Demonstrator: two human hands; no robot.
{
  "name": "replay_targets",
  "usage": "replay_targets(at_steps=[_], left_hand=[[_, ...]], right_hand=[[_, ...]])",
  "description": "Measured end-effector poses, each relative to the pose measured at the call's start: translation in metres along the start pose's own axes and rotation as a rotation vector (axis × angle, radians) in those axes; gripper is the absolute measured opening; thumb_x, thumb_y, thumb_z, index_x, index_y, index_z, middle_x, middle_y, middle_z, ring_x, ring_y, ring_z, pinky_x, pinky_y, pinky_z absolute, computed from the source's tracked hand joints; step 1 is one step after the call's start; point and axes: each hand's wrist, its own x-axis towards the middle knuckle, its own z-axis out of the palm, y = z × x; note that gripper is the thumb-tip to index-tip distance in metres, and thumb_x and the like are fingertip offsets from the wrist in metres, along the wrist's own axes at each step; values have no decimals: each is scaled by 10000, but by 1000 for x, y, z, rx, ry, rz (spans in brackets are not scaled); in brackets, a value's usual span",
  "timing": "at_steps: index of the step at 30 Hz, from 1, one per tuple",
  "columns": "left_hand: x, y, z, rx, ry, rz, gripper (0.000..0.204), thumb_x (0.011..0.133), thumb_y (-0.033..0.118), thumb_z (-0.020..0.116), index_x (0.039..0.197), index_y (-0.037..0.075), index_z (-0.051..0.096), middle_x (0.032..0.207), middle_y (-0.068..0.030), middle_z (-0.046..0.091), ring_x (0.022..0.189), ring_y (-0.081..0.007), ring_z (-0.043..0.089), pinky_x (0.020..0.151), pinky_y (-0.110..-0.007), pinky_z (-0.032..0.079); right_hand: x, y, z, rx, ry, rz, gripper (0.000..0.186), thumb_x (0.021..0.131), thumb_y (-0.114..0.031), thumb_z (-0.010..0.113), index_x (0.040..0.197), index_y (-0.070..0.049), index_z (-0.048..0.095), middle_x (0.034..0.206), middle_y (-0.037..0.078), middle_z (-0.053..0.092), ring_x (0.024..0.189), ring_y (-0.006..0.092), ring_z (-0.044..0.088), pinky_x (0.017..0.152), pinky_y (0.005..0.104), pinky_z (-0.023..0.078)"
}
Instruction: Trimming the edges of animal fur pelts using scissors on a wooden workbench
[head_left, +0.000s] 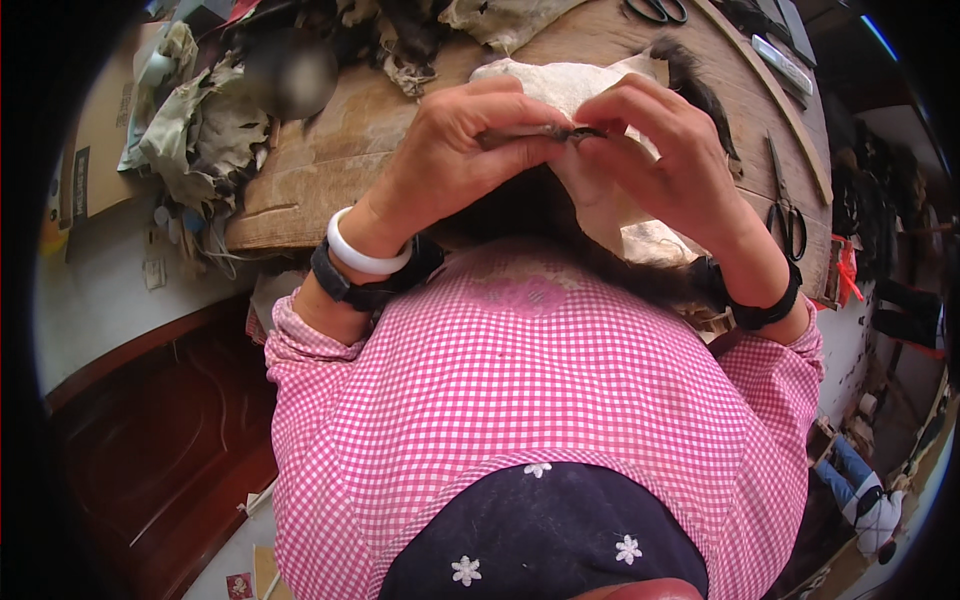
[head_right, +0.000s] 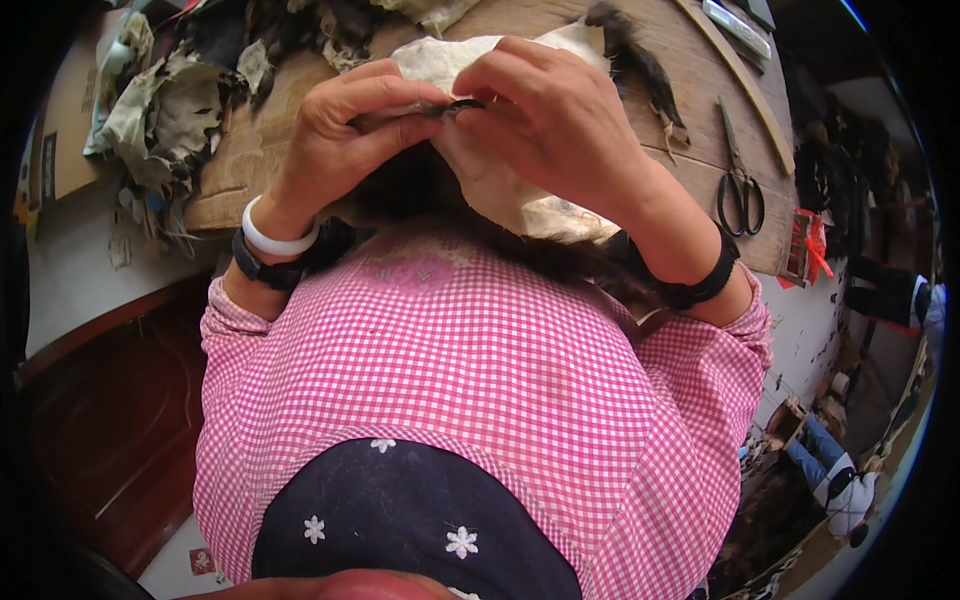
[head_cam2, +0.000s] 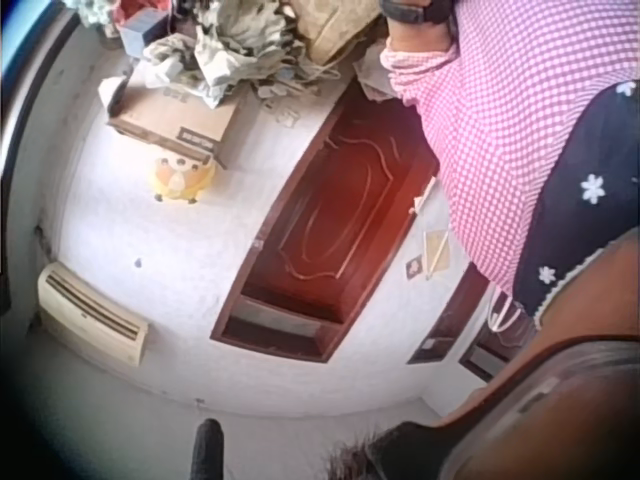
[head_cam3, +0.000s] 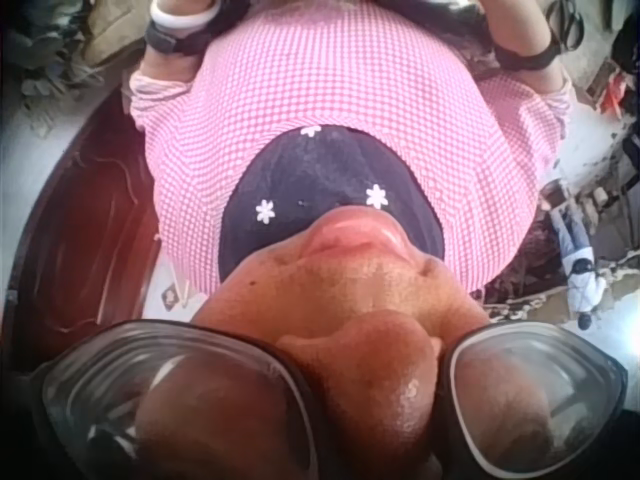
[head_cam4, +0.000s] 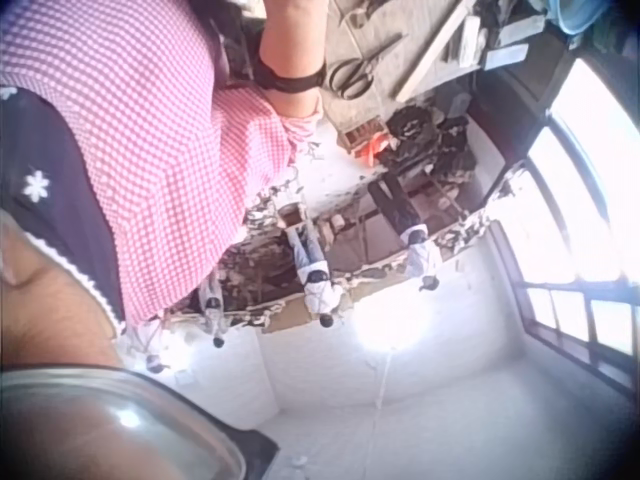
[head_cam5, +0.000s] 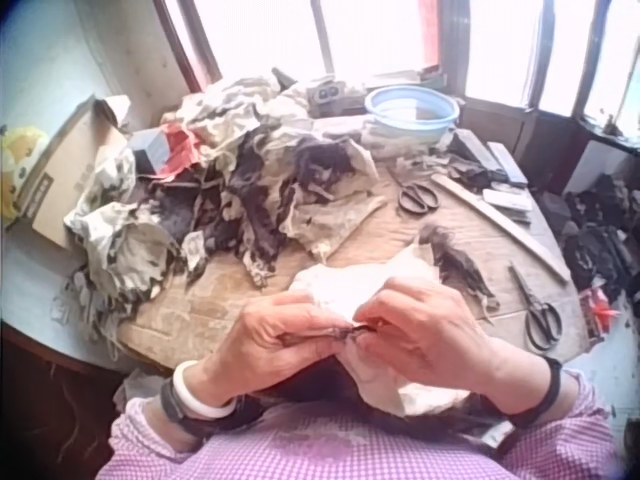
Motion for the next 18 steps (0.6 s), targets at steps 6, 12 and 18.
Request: replay_targets(at_steps=[6,12,18], left_hand=[[3,-1,6,-77,84,-39,153,766,41,719,912,12,686,794,-41,618,744,-113,605,669,-233,474],[13,-9,6,-66,-51,-31,143,770,28,713,912,19,692,755,-12,572,709,-88,530,639,-222,425],[8,-4,1,-134,9,-259,111,779,-32,680,889,-14,681,774,15,554,723,-51,496,647,-183,384]], right_hand=[[0,7,-2,-212,8,-186,137,766,-199,663,852,-101,620,758,39,567,694,229,586,627,338,438],[-8,13,-3,-199,22,-140,162,781,-232,655,857,-94,618,766,48,568,704,244,585,633,352,441],[-42,71,-33,233,79,288,282,823,-314,680,951,-66,639,877,101,612,824,254,602,722,359,476]])
